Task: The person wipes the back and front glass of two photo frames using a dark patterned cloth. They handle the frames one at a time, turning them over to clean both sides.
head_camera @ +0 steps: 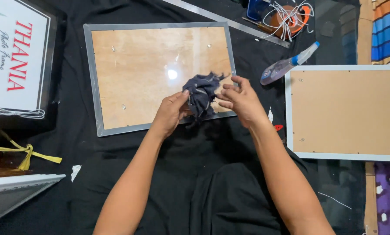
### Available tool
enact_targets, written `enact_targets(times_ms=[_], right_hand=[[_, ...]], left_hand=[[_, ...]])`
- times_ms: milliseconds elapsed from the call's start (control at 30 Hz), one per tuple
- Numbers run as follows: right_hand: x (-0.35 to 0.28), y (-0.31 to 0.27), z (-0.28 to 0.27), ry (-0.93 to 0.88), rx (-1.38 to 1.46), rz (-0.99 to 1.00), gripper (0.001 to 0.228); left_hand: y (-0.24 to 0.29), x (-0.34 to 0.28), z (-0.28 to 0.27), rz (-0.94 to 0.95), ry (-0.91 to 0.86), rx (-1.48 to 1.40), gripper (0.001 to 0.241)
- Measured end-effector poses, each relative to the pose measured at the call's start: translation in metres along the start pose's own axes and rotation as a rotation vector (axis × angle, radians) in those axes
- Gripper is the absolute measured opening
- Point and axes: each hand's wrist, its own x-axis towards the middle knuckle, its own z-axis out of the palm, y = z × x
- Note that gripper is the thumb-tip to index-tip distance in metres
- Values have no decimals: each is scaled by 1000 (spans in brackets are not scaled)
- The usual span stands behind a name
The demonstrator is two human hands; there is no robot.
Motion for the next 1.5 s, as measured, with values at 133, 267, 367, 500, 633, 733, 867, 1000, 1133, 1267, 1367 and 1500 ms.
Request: enact_targets(times_ms=[133, 267, 367, 500, 633, 733, 867, 1000, 1133, 1267, 1367, 1500], right_hand=[[9, 13, 16, 16, -239, -71, 68], [13, 15, 42, 15, -522, -286, 29], [14, 15, 50, 41, -587, -343, 34], [21, 1, 53, -39, -478, -33, 86], [42, 25, 41, 4, -268, -33, 22], [45, 25, 39, 41, -205, -73, 14], [52, 32, 27, 49, -74, -125, 13], [61, 36, 16, 148, -16, -249, 12], [63, 21, 8, 177, 17, -375, 17], [60, 0, 13, 169, 25, -512, 18], [65, 18, 19, 188, -38, -357, 40], [46, 44, 22, 139, -373, 283, 103]], left_hand=[[12, 5, -2, -55, 61, -94, 24], [-18, 30, -21, -78, 67, -125, 21], [-57, 53, -49, -79, 82, -105, 18], [-35, 42, -39, -23, 37, 86, 28], [-2, 32, -36, 57, 122, 252, 32], [-41, 49, -83, 150, 196, 289, 33], [-27, 47, -80, 297, 299, 325, 30], [-4, 49, -85, 362, 339, 186, 25], [91, 4, -4, 377, 295, -6, 23], [100, 8, -7, 457, 244, -93, 34], [87, 13, -14, 358, 196, -108, 65], [72, 0, -9, -165, 273, 119, 102]])
